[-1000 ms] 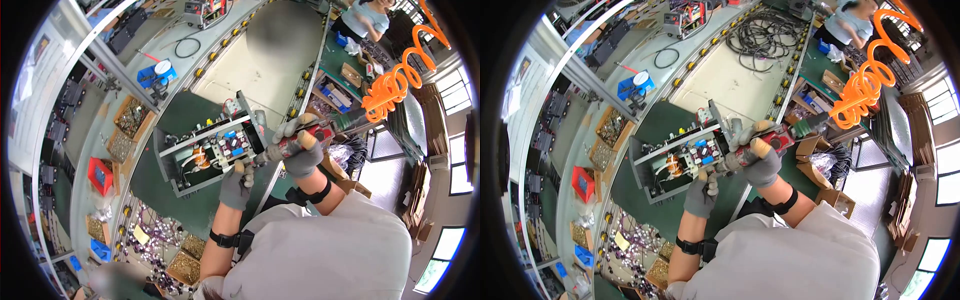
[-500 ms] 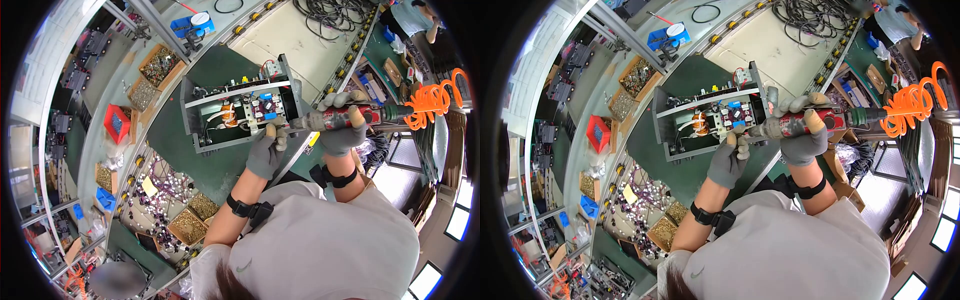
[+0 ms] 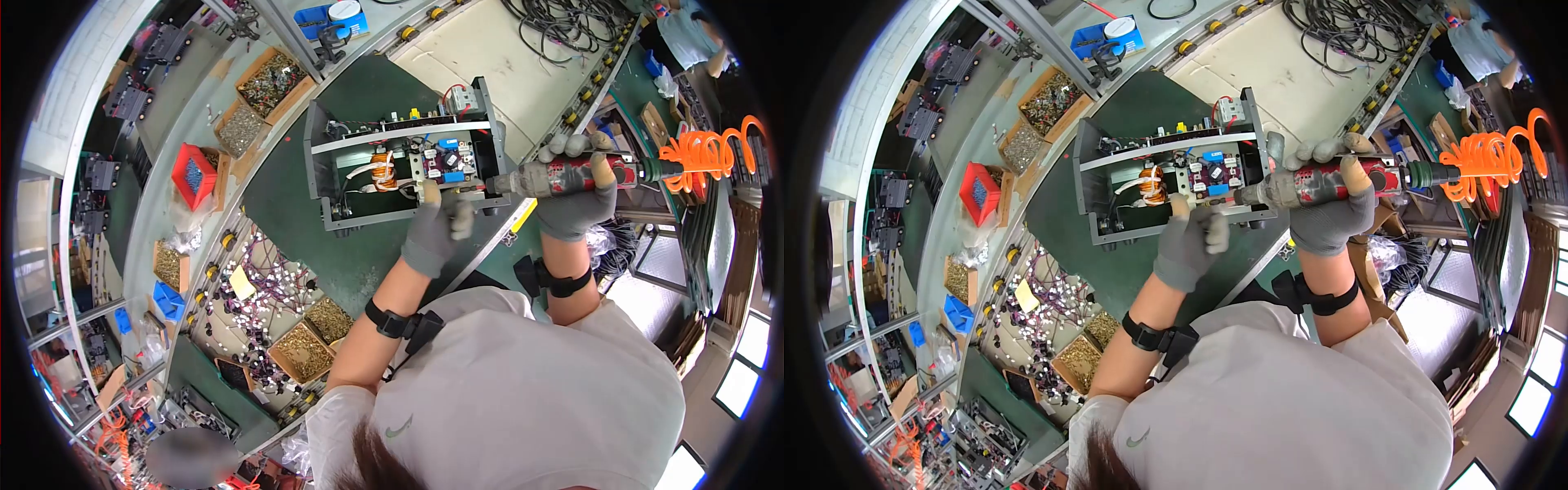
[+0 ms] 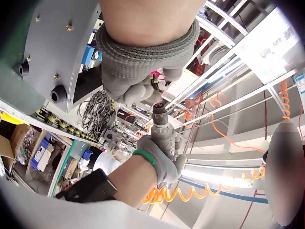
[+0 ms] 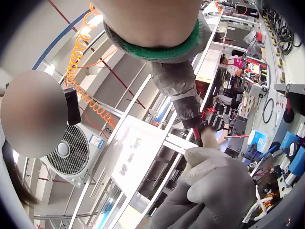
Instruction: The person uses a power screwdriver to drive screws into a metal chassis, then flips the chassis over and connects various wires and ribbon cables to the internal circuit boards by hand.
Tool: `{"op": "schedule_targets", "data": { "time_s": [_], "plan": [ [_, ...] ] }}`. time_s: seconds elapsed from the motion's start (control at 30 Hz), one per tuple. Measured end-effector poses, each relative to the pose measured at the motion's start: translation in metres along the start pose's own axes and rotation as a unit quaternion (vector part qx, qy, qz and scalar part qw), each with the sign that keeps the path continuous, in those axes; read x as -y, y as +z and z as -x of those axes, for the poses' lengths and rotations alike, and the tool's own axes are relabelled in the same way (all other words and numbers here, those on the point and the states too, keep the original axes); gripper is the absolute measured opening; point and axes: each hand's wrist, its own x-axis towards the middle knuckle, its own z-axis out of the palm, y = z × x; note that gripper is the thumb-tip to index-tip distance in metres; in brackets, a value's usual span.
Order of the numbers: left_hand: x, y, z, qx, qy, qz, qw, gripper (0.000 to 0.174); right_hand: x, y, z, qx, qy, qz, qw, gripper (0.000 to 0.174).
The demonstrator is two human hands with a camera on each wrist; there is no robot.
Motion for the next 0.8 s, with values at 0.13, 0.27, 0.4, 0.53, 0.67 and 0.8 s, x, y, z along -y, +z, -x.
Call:
{"op": "schedule_targets", "data": {
  "time_s": [0.13,0.27,0.4,0.53,0.67,0.8],
  "plan": [
    [-0.042,-0.021,-0.014,-0.232,0.363,-0.763,0.481,0.033,0.003,-0.002,-0.009,-0.016,-0.010,-0.007,1.000,0.025],
    [-0.092,-0.009,-0.039,-0.123,0.195,-0.955,0.190,0.036,0.003,-0.004,-0.011,-0.029,-0.006,0.009,1.000,0.025],
    [-0.123,-0.018,-0.064,0.037,0.217,-0.974,0.043,0.031,-0.002,-0.010,-0.010,-0.039,-0.002,0.042,0.998,0.026],
    [-0.126,-0.011,-0.074,0.199,0.275,-0.941,-0.005,0.015,-0.023,-0.018,-0.018,-0.038,0.002,0.076,0.996,0.028],
    [-0.132,-0.010,-0.075,0.256,0.267,-0.927,-0.060,0.016,-0.054,-0.024,-0.026,-0.006,0.040,0.135,0.990,0.025],
    [-0.136,-0.017,-0.076,0.248,0.269,-0.930,-0.035,0.026,-0.082,-0.018,-0.027,-0.026,0.059,0.121,0.991,0.025]
  ]
}}
